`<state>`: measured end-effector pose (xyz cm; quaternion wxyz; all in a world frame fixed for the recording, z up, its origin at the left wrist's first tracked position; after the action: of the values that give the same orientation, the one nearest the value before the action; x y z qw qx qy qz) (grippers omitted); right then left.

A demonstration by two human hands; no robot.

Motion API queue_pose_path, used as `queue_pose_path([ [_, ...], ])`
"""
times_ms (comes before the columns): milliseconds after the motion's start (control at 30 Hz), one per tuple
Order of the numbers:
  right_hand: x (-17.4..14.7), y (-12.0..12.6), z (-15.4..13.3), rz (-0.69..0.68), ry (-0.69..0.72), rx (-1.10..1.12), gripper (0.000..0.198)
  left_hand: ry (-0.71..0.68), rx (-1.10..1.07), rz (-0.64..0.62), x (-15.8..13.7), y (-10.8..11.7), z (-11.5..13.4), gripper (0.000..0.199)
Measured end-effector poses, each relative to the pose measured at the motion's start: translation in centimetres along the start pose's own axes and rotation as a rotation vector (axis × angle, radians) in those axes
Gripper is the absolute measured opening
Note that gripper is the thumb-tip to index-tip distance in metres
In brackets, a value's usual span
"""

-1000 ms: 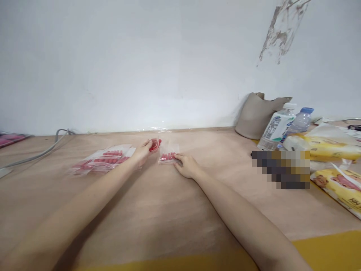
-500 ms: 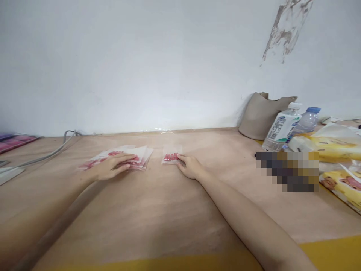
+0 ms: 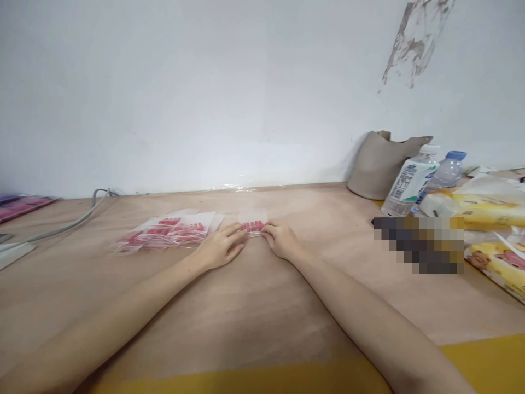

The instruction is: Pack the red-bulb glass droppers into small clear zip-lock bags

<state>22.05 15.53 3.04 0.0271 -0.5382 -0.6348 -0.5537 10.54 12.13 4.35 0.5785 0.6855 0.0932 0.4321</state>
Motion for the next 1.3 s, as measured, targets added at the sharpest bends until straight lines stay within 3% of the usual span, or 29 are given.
queue_pose_path([
  [133,-0.2,0.2,-0.2,0.002,-0.005,0.060,0.018,0.061,-0.058,0.019,0.2,-1.1,-1.3,0.030],
  [267,-0.3,0.2,0.1,0.016,-0.001,0.086,0.027,0.065,-0.114,-0.008,-1.4,-0.9,-1.4,0.032],
  [433,0.2,-0.1,0.3,-0.018,0.036,-0.118,0.023,0.051,-0.152,-0.022,-2.9,0.3,-0.6,0.031],
  [567,-0.1,-0.4,-1.0,-0.083,0.135,-0.263,0.026,0.077,-0.163,0.045,-3.4,1.3,-0.5,0.029],
  [700,-1.4,-0.5,-2.6,-0.105,0.215,-0.124,0.026,0.027,-0.142,0.168,-3.9,2.5,0.0,0.030],
  [900,-1.9,-0.1,-3.4,-0.087,0.209,-0.022,0.021,-0.120,0.007,0.138,-3.5,2.0,1.7,0.020],
  [1300,-1.3,0.3,-4.9,-0.031,0.303,-0.279,0.015,-0.099,-0.001,0.173,-1.8,1.2,0.9,0.016],
])
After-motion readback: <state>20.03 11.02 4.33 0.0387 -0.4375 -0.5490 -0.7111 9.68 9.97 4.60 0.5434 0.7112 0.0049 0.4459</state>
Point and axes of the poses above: each hand's wrist, its own x-axis towards the middle knuckle, its own y-axis out of the back of the hand, z = x × y, the point moved 10 cm from there along x, towards the middle knuckle, and after that the axes turned 3 degrees about y, right-handed, at the moved point
